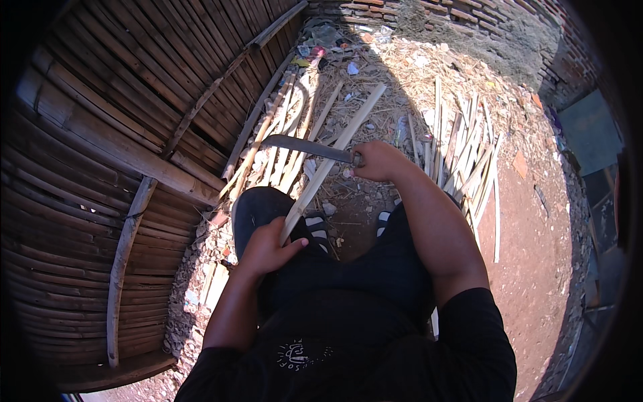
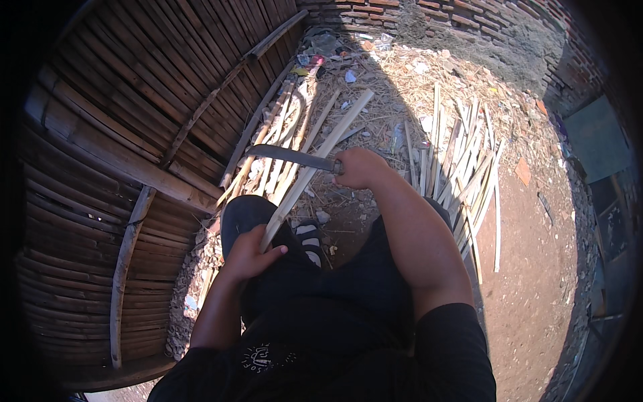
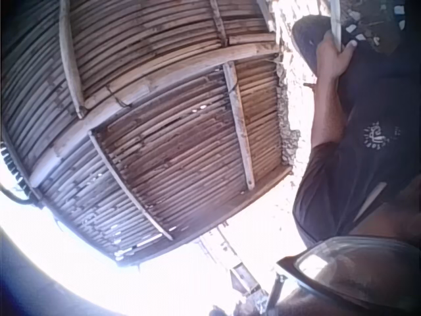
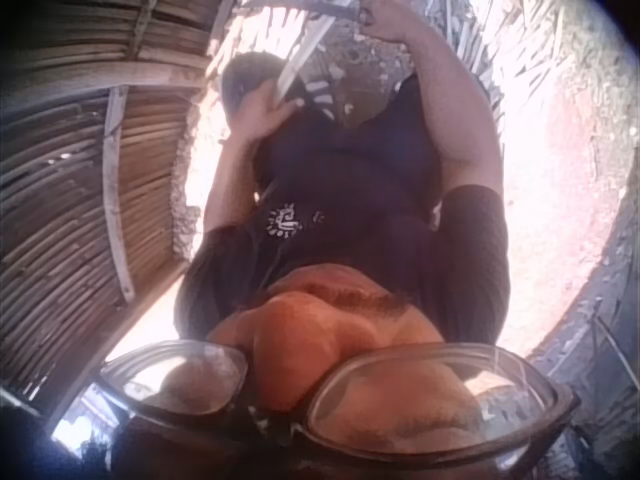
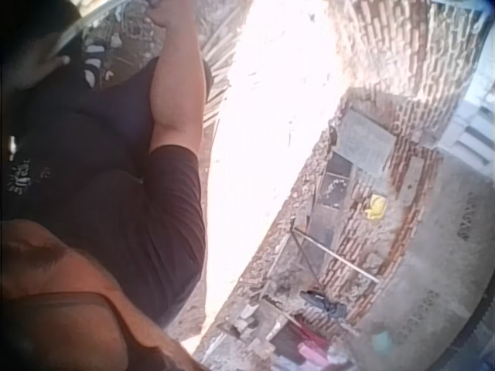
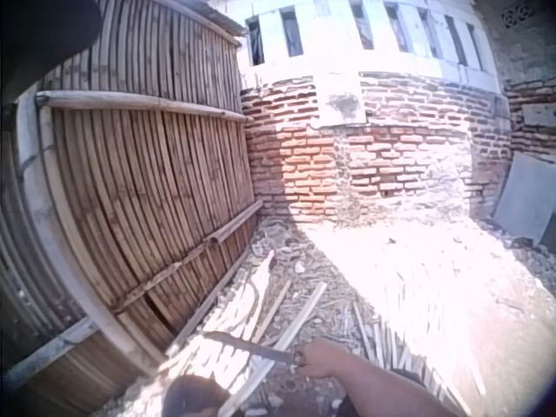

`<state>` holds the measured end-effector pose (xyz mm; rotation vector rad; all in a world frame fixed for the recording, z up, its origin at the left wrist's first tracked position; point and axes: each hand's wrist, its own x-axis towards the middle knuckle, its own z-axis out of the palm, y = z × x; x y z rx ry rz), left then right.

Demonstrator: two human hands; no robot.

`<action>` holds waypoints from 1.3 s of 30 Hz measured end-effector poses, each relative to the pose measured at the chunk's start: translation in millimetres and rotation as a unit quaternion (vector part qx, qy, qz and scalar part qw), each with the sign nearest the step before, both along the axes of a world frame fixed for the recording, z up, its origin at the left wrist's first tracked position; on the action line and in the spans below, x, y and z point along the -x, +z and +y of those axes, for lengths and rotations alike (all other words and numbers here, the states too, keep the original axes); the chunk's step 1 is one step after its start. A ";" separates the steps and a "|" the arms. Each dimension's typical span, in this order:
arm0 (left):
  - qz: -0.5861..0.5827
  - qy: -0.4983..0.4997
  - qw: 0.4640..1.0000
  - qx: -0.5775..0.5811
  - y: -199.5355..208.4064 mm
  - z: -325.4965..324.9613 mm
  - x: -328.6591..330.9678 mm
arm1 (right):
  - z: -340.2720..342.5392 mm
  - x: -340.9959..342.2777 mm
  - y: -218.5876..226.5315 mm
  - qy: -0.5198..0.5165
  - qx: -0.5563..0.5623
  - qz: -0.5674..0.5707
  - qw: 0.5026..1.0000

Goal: The person shaves thin strips of wood from a larger piece by hand using a blade, repeatedly sliding the tool along the length of the wood.

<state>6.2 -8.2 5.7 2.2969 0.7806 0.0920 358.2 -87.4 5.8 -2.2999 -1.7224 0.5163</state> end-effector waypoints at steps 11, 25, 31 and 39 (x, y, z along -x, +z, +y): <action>-0.006 0.002 1.000 -0.004 2.9 -2.1 -1.4 | 0.3 -1.1 -2.2 0.003 -0.001 -0.001 1.000; -0.007 0.006 1.000 0.002 2.7 -2.6 -1.3 | -1.0 1.7 3.2 -0.001 -0.002 -0.003 1.000; -0.016 0.003 1.000 -0.016 1.7 -2.9 -1.5 | -1.1 1.9 3.9 0.001 -0.005 0.001 1.000; -0.032 0.004 0.999 -0.014 -2.9 -2.3 -0.8 | -0.6 0.2 1.4 0.006 -0.008 0.003 1.000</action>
